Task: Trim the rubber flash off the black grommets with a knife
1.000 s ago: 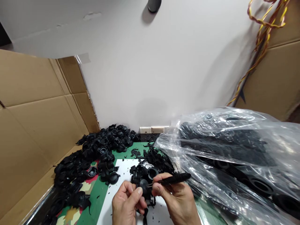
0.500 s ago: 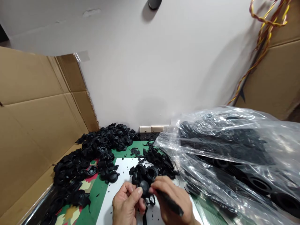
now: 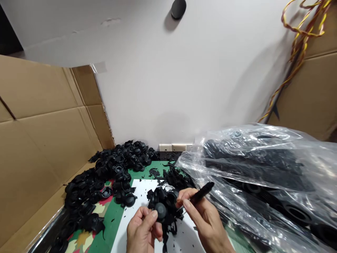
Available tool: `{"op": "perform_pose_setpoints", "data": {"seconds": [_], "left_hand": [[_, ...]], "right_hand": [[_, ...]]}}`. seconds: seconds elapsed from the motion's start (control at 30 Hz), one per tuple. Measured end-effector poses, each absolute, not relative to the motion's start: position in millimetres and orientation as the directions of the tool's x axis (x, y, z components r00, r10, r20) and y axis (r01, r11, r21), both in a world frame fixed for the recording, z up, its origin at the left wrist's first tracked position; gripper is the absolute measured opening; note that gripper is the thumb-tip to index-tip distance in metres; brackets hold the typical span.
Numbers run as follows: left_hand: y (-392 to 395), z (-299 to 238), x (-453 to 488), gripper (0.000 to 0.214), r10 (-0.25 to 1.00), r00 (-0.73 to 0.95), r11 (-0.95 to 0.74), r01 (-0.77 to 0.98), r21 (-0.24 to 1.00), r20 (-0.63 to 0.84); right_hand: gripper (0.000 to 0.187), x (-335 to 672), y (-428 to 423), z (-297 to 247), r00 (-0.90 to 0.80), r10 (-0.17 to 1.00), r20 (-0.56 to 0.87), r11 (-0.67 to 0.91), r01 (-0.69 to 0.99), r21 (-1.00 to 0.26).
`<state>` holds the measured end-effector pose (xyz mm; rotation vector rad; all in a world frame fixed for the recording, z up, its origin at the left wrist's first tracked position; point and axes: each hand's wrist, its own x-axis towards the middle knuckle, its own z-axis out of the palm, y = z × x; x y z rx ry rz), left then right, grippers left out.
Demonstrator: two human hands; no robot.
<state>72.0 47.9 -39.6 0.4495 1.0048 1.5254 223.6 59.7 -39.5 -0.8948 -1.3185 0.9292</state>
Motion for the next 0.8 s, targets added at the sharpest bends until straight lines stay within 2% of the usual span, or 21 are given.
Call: {"op": "perform_pose_setpoints", "data": {"seconds": [0.1, 0.27, 0.33, 0.4, 0.5, 0.57, 0.6, 0.67, 0.7, 0.73, 0.8], "left_hand": [[51, -41, 71, 0.037, 0.920, -0.218, 0.109, -0.656, 0.747, -0.326], [53, -41, 79, 0.017, 0.872, -0.222, 0.145, -0.733, 0.664, -0.436], [53, -43, 83, 0.015, 0.875, -0.199, 0.178, -0.715, 0.676, -0.441], [53, -47, 82, 0.014, 0.896, -0.172, 0.218, -0.634, 0.742, -0.410], [51, -49, 73, 0.029, 0.930, -0.113, 0.301, -0.315, 0.900, -0.350], [48, -45, 64, 0.026, 0.971, -0.209, 0.130, 0.039, 0.991, -0.119], [45, -42, 61, 0.021, 0.970, -0.238, -0.001, 0.231, 0.973, 0.057], [40, -33, 58, 0.028, 0.927, -0.143, -0.222, 0.535, 0.815, 0.347], [38, -29, 58, 0.036, 0.900, -0.074, -0.285, 0.647, 0.707, 0.430], [36, -25, 59, 0.041, 0.879, -0.003, -0.322, 0.735, 0.596, 0.477], [34, -18, 62, 0.045, 0.871, 0.129, -0.346, 0.846, 0.406, 0.473]], "right_hand": [[0.018, 215, 58, -43, -0.017, 0.965, 0.260, 0.257, -0.095, -0.962], [0.017, 193, 59, -51, 0.037, 0.944, 0.328, 0.327, 0.018, -0.945], [0.014, 190, 60, -53, 0.066, 0.957, 0.283, 0.284, -0.007, -0.959], [0.012, 192, 61, -53, 0.074, 0.968, 0.239, 0.241, -0.030, -0.970], [0.016, 201, 63, -49, 0.053, 0.970, 0.239, 0.238, 0.031, -0.971], [0.020, 206, 64, -46, 0.032, 0.974, 0.225, 0.221, 0.092, -0.971], [0.020, 206, 65, -45, 0.011, 0.976, 0.216, 0.213, 0.114, -0.970], [0.019, 204, 65, -43, -0.020, 0.974, 0.227, 0.228, 0.143, -0.963], [0.018, 203, 65, -44, -0.030, 0.967, 0.253, 0.254, 0.154, -0.955], [0.017, 201, 64, -44, -0.040, 0.957, 0.288, 0.290, 0.165, -0.943], [0.016, 199, 62, -46, -0.056, 0.932, 0.359, 0.363, 0.188, -0.912]]}}
